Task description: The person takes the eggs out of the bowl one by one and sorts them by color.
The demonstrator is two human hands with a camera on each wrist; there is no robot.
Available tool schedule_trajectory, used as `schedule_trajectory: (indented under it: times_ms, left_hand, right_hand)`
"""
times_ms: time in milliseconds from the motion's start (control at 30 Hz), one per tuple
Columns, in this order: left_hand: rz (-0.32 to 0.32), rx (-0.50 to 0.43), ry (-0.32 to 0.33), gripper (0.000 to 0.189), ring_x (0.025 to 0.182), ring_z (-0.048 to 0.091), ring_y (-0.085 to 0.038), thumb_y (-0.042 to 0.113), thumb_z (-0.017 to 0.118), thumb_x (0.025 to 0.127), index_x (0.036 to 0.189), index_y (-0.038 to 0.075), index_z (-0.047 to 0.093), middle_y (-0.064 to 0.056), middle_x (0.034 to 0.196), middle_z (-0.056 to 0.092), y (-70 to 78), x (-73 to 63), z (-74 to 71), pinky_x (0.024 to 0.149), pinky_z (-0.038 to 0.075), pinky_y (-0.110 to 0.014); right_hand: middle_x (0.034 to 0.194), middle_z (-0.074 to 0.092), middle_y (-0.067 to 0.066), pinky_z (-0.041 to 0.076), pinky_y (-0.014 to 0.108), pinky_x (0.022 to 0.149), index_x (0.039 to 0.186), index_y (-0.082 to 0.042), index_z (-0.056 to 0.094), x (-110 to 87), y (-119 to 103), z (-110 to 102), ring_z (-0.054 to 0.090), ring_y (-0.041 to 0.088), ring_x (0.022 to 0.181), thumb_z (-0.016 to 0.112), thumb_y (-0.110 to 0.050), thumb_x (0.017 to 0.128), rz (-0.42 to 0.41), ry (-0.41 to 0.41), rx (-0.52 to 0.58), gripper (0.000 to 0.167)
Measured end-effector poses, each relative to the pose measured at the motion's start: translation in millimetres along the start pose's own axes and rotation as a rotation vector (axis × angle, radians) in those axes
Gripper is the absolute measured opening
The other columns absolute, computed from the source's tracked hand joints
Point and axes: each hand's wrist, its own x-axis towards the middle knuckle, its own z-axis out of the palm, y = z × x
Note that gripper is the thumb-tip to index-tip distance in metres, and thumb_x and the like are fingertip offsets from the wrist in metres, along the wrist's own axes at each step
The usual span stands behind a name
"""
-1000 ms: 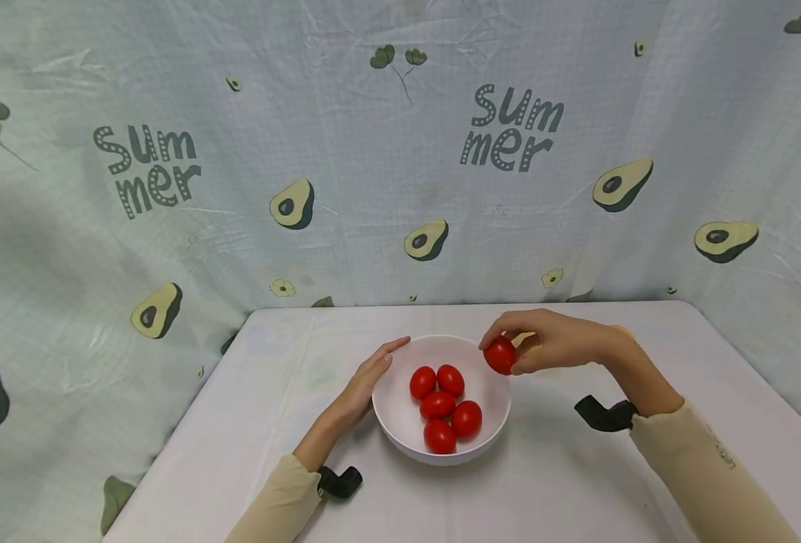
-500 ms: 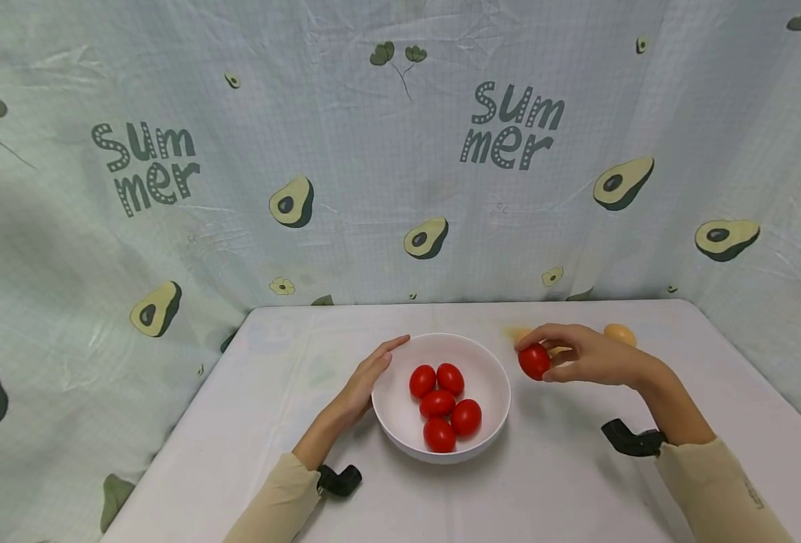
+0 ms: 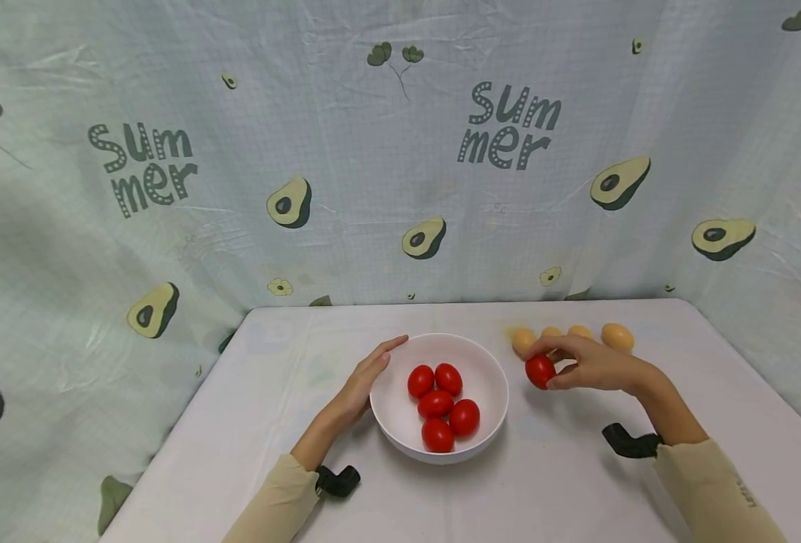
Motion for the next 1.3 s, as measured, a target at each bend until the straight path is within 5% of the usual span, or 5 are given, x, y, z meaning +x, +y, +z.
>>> schedule_trajectory:
  times_ms: [567, 1300]
  left_hand:
    - [-0.008, 0.014, -0.001, 0.050, 0.156, 0.033, -0.031, 0.028, 0.026, 0.113, 0.162, 0.018, 0.035, -0.007, 0.170, 0.031, 2.4, -0.3, 0.3, 0.123, 0.037, -0.048]
    - [-0.015, 0.002, 0.001, 0.050, 0.157, 0.031, -0.030, 0.029, 0.027, 0.113, 0.162, 0.018, 0.035, -0.006, 0.170, 0.030, 1.1, 0.0, -0.4, 0.125, 0.034, -0.049]
  right_hand:
    - [0.124, 0.064, 0.006, 0.050, 0.038, 0.089, 0.128, -0.013, 0.065, 6.3, 22.3, 8.2, 0.053, 0.027, 0.114, 0.072, -0.011, 0.089, 0.062, -0.045, -0.120, 0.040]
    - [0.119, 0.063, 0.005, 0.051, 0.034, 0.083, 0.123, -0.015, 0.068, 8.5, 15.1, 11.5, 0.052, 0.024, 0.109, 0.073, -0.004, 0.083, 0.132, -0.076, -0.185, 0.041]
